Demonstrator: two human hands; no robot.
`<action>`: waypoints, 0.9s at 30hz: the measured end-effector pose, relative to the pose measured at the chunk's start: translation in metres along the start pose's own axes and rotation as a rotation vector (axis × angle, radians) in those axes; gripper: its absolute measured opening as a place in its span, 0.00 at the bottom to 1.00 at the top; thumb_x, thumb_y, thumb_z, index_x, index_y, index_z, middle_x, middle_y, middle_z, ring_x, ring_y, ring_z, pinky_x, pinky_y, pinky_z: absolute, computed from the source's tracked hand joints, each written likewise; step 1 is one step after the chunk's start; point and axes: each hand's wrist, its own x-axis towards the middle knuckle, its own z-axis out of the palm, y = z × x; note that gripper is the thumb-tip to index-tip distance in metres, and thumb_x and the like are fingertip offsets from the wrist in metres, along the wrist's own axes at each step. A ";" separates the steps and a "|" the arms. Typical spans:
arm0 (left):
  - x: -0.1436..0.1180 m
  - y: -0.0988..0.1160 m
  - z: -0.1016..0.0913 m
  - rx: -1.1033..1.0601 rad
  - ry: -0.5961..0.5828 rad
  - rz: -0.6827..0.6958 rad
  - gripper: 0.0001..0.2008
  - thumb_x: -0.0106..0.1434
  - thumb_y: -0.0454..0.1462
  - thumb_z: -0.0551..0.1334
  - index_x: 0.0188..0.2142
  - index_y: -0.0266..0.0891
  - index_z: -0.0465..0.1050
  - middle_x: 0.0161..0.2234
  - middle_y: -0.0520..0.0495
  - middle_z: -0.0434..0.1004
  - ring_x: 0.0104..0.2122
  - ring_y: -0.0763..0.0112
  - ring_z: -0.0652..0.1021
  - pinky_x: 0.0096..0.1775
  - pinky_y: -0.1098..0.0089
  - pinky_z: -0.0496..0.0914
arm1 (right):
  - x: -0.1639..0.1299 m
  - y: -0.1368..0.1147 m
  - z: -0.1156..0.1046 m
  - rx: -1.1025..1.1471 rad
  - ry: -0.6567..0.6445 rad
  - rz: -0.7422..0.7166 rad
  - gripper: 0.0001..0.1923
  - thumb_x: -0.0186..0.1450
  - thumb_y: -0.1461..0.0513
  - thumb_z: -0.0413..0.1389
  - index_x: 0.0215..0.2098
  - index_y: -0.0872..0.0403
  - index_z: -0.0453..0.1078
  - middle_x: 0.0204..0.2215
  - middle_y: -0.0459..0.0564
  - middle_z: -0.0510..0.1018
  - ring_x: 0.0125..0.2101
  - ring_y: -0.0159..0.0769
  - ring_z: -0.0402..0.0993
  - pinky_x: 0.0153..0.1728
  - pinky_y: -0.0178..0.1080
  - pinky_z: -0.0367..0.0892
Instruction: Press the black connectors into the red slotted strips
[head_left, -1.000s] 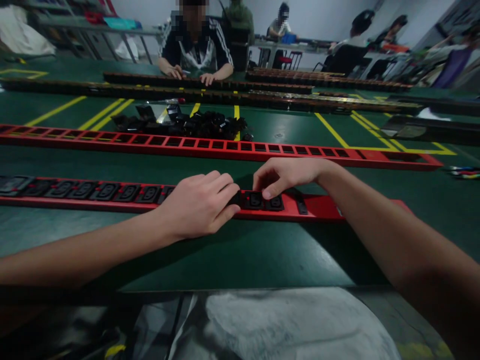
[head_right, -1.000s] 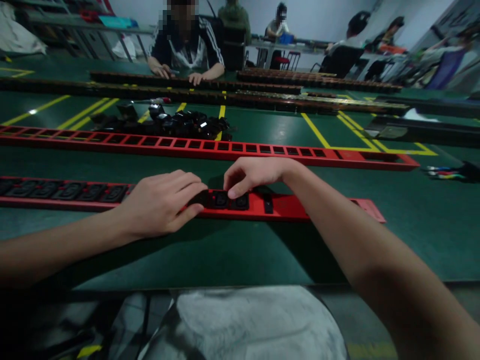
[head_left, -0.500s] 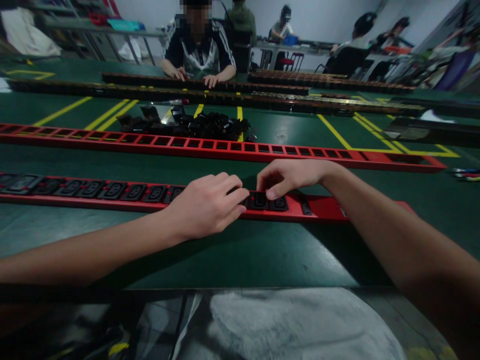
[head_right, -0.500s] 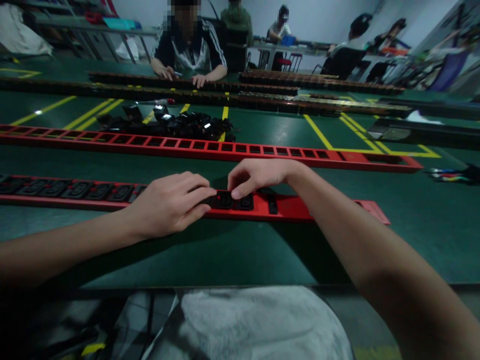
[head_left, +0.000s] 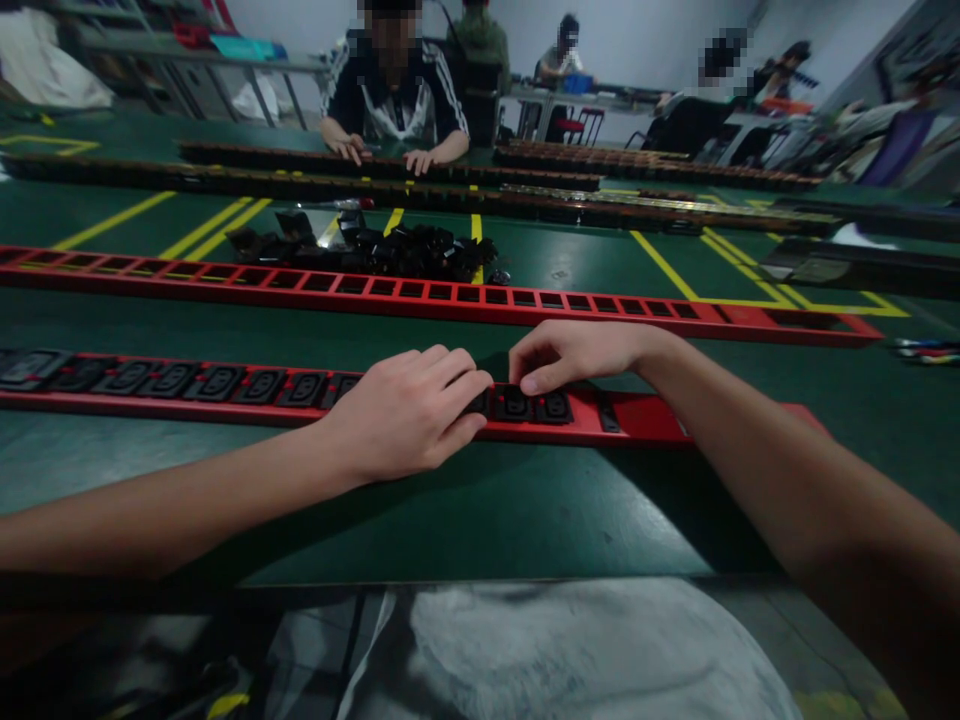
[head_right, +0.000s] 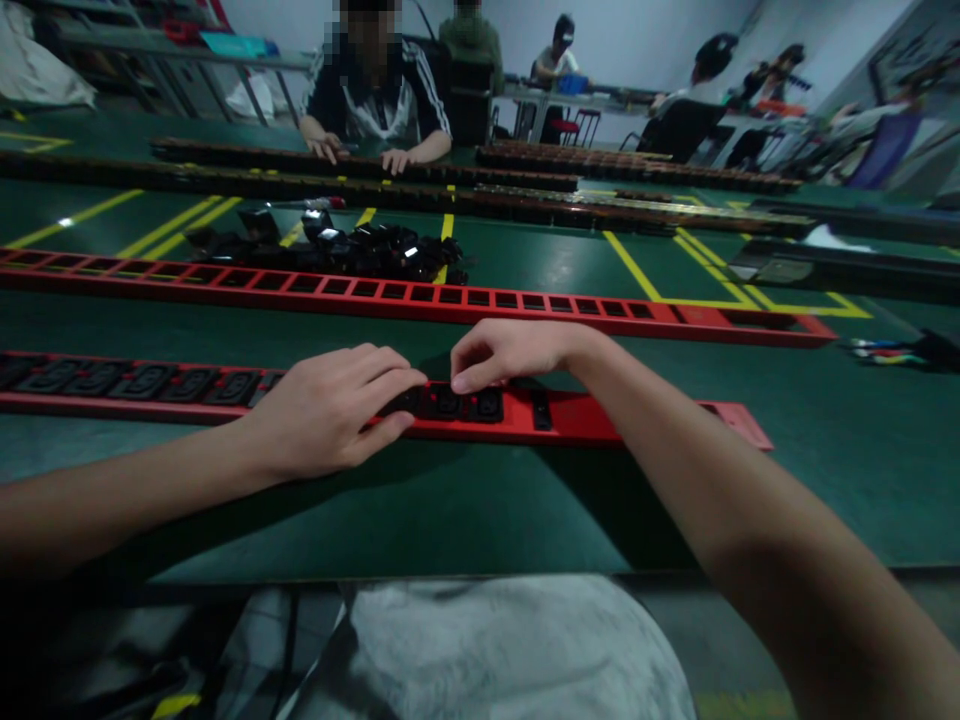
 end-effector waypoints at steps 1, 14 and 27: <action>0.000 0.000 0.000 0.007 -0.001 0.002 0.15 0.69 0.42 0.54 0.49 0.38 0.70 0.44 0.42 0.74 0.41 0.63 0.74 0.41 0.65 0.69 | 0.000 0.000 0.000 0.003 0.008 0.006 0.20 0.64 0.49 0.57 0.39 0.58 0.74 0.29 0.47 0.76 0.27 0.30 0.68 0.29 0.34 0.60; 0.000 0.000 -0.002 -0.008 -0.007 0.014 0.15 0.69 0.42 0.54 0.49 0.36 0.70 0.44 0.42 0.74 0.41 0.62 0.74 0.41 0.64 0.69 | 0.002 0.004 0.002 0.019 0.030 -0.006 0.21 0.65 0.48 0.55 0.36 0.59 0.74 0.24 0.45 0.72 0.23 0.27 0.63 0.24 0.33 0.56; 0.000 0.000 -0.001 -0.001 0.001 0.038 0.15 0.69 0.41 0.54 0.49 0.36 0.71 0.44 0.42 0.74 0.41 0.62 0.74 0.41 0.64 0.69 | 0.000 -0.001 0.001 0.042 0.002 -0.029 0.23 0.59 0.47 0.62 0.39 0.59 0.75 0.29 0.48 0.77 0.29 0.32 0.70 0.30 0.35 0.61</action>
